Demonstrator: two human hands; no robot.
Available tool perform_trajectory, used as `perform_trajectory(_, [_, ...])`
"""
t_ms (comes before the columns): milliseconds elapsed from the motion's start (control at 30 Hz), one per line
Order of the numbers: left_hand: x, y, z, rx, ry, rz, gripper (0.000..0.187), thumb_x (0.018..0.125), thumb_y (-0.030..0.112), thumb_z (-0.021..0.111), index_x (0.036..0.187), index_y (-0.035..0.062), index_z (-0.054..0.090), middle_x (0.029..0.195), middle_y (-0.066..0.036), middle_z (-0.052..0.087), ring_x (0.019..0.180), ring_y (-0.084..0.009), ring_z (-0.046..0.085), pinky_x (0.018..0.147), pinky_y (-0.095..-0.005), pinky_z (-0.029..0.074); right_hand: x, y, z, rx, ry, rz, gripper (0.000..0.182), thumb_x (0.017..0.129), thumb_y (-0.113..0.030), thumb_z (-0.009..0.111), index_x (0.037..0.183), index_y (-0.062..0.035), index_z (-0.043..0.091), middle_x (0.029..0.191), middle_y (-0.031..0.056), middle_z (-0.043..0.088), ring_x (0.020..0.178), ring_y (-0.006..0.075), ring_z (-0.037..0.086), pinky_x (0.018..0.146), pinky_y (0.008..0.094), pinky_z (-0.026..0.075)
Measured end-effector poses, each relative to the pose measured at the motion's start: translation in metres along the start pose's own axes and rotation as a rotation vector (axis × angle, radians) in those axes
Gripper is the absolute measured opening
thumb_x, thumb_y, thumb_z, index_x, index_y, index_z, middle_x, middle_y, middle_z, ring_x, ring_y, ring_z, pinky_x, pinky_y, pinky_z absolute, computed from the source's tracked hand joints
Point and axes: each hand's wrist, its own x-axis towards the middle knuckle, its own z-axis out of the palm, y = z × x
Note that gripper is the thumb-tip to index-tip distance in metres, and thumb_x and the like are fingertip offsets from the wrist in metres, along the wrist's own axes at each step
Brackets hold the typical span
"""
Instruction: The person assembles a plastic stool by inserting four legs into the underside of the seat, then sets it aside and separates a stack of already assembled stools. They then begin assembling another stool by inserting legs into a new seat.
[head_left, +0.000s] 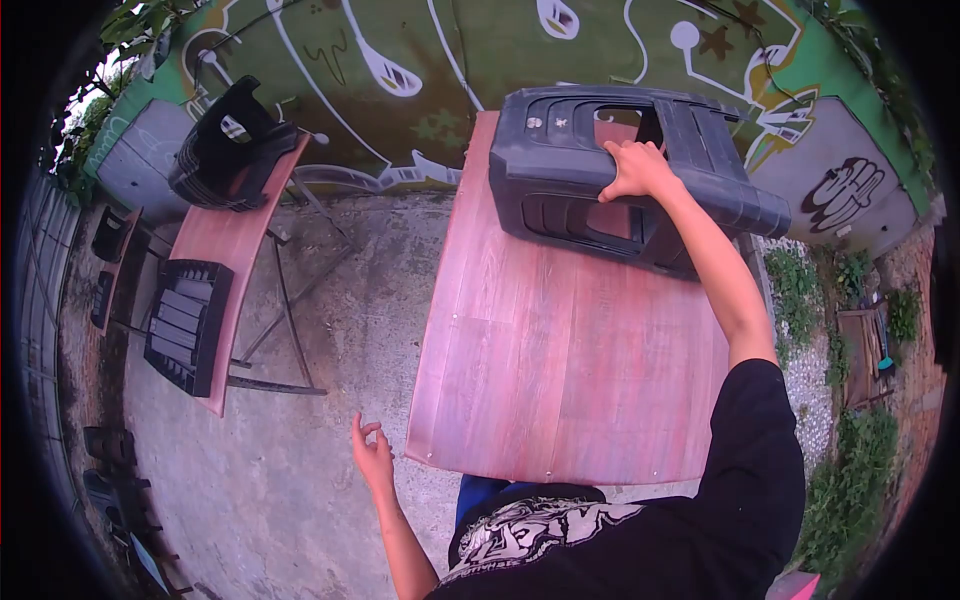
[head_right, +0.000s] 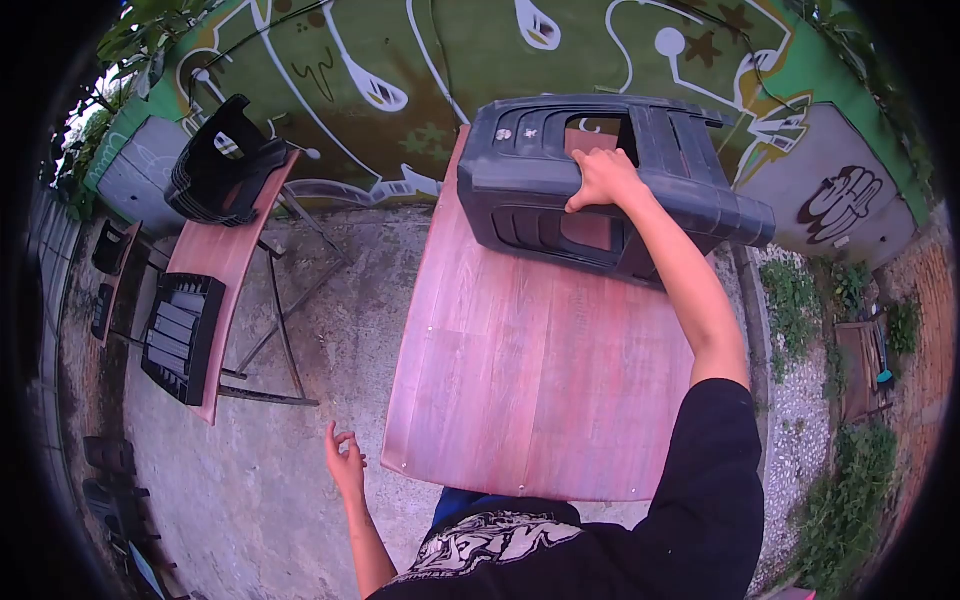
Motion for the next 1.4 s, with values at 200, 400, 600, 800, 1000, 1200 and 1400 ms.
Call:
perform_trajectory(200, [0.024,0.032,-0.002,-0.111,-0.078,0.137,0.055,0.091,0.000,0.055,0.143,0.0082,0.040,0.105,-0.007,0.064,0.057,-0.0071,0.055,0.046,-0.0235,0.047,-0.125,-0.083,-0.013,0.070,0.047,-0.069,0.091,0.052,-0.053,0.083,0.121,0.0001,0.055,0.095,0.0206,0.064,0.092,0.0358,0.063,0.085,0.0418,0.044])
perform_trajectory(400, [0.019,0.104,0.023,-0.201,-0.234,0.400,0.045,0.096,0.001,0.052,0.139,0.0038,0.044,0.108,-0.008,0.062,0.074,-0.0097,0.060,0.066,-0.0248,0.052,-0.233,-0.174,-0.037,0.151,-0.119,-0.031,0.093,0.056,-0.049,0.083,0.127,0.0005,0.051,0.099,0.0206,0.060,0.097,0.0345,0.058,0.091,0.0411,0.039])
perform_trajectory(600, [-0.041,0.189,0.045,-0.239,-0.324,0.833,0.027,0.094,-0.003,0.054,0.119,-0.0013,0.061,0.102,-0.009,0.066,0.093,-0.0156,0.064,0.081,-0.0278,0.051,-0.307,-0.252,-0.041,0.251,-0.034,-0.059,0.083,0.064,-0.048,0.081,0.124,0.0021,0.053,0.100,0.0208,0.059,0.098,0.0364,0.058,0.088,0.0440,0.042])
perform_trajectory(800, [-0.111,0.253,0.065,-0.164,-0.676,1.013,0.026,0.087,-0.003,0.059,0.113,0.0001,0.062,0.109,-0.015,0.062,0.094,-0.0242,0.064,0.076,-0.0336,0.053,-0.374,-0.207,-0.098,0.448,0.223,0.022,0.054,0.085,-0.036,0.068,0.123,-0.0009,0.055,0.118,0.0167,0.059,0.111,0.0360,0.058,0.094,0.0443,0.048])
perform_trajectory(1000, [-0.166,0.295,0.117,0.024,-0.766,1.133,0.032,0.087,0.011,0.065,0.116,-0.0004,0.058,0.117,-0.016,0.060,0.107,-0.0348,0.060,0.091,-0.0388,0.048,-0.439,-0.044,-0.109,0.838,0.056,0.619,0.059,0.086,-0.040,0.068,0.122,0.0061,0.059,0.107,0.0197,0.068,0.098,0.0264,0.068,0.085,0.0361,0.054])
perform_trajectory(1200, [-0.223,0.331,0.200,0.458,-0.632,1.054,0.079,0.083,0.047,0.069,0.142,0.0058,0.038,0.147,-0.026,0.033,0.139,-0.0436,0.028,0.098,-0.0713,0.033,-0.431,0.011,-0.028,1.765,-0.267,0.384,0.065,0.091,-0.045,0.065,0.130,0.0051,0.051,0.115,0.0225,0.063,0.104,0.0289,0.065,0.089,0.0385,0.054])
perform_trajectory(1400, [-0.249,0.338,0.224,0.781,-0.526,0.773,0.079,0.085,0.050,0.062,0.149,0.0144,0.033,0.156,-0.020,0.025,0.144,-0.0415,0.021,0.102,-0.0768,0.019,-0.365,-0.030,0.039,2.463,-0.228,0.180,0.034,0.094,-0.031,0.061,0.115,-0.0046,0.061,0.100,0.0064,0.068,0.088,0.0186,0.067,0.077,0.0350,0.054])
